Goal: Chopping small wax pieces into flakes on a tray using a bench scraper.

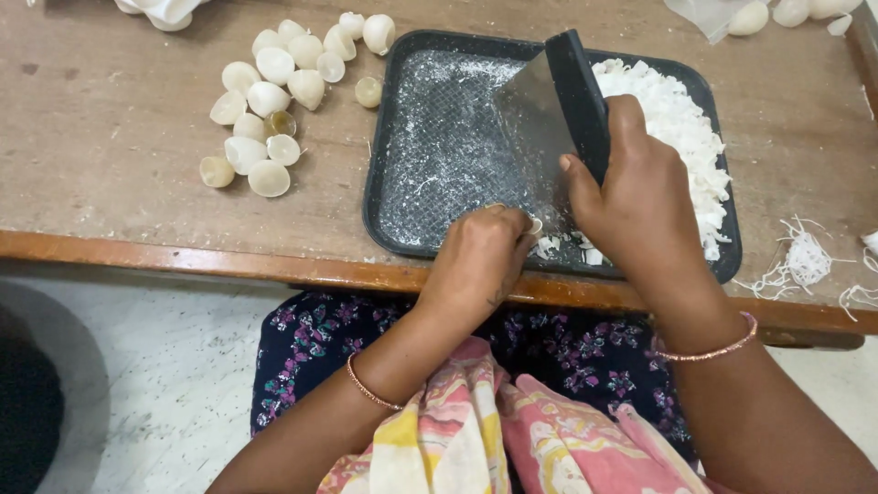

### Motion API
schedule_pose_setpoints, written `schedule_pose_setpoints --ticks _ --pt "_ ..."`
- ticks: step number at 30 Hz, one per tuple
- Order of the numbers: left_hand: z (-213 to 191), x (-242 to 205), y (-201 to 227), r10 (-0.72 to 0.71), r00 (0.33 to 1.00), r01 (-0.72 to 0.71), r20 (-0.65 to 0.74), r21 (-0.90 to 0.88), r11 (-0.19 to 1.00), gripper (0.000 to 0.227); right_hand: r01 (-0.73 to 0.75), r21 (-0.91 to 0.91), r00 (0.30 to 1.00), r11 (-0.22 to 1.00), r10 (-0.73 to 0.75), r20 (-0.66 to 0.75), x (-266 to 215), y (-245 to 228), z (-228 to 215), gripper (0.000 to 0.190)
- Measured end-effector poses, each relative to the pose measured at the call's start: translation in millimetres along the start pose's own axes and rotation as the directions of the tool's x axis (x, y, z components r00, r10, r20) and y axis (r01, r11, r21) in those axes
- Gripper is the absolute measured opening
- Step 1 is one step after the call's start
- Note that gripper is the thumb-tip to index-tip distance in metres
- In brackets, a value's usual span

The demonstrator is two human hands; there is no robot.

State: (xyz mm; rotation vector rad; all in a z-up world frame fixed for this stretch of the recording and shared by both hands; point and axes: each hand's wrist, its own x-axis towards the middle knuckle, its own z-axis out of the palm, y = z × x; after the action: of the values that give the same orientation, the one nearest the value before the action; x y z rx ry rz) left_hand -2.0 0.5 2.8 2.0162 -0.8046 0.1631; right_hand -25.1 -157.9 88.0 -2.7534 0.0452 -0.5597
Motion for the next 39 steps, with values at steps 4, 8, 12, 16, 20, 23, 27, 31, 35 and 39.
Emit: schedule_pose_setpoints --ticks 4,8,12,16,20,23,27,31,35,39 --pt "0 -2 0 0.007 1.000 -0.007 0.001 0.012 1.000 0.013 -0.005 0.001 0.999 1.000 0.005 0.046 14 -2 -1 0.038" --pt "1 1 -1 0.013 1.000 -0.013 -0.007 0.016 1.000 0.012 -0.066 -0.058 0.988 0.996 0.073 0.135 25 -15 0 0.033" --pt "2 0 0 0.019 0.999 -0.018 -0.028 0.041 0.999 0.013 0.046 -0.119 0.984 0.992 -0.024 0.177 42 -3 18 0.037" --pt "4 -2 1 0.028 0.999 -0.027 -0.045 0.023 0.999 0.013 0.078 -0.133 0.978 0.988 -0.050 0.203 43 -10 30 0.033" --pt "-3 -6 -3 0.019 1.000 -0.019 -0.016 0.021 1.000 0.014 0.126 -0.091 0.973 0.988 -0.105 0.207 12 -38 28 0.027" --pt "-7 -3 5 0.019 1.000 -0.019 0.005 0.004 1.000 0.017 0.136 -0.061 0.986 0.989 -0.129 0.105 -1 -28 16 0.024" --pt "-13 -2 15 0.035 0.999 -0.035 -0.003 0.027 0.999 0.022 -0.214 0.133 0.954 0.968 0.178 0.242 -4 2 -13 0.031" --pt "-11 -1 11 0.034 0.998 -0.037 0.053 0.043 0.998 0.027 -0.182 0.055 0.968 0.982 0.169 0.185 -12 45 -19 0.038" --pt "-11 -2 11 0.027 0.999 -0.028 0.033 0.036 0.999 0.023 -0.199 0.287 0.974 0.937 0.157 0.162 -12 53 -10 0.037" --pt "-13 -3 14 0.014 1.000 -0.014 0.017 0.031 0.999 0.017 -0.195 0.256 0.980 0.947 0.182 0.077 -4 41 -13 0.038"
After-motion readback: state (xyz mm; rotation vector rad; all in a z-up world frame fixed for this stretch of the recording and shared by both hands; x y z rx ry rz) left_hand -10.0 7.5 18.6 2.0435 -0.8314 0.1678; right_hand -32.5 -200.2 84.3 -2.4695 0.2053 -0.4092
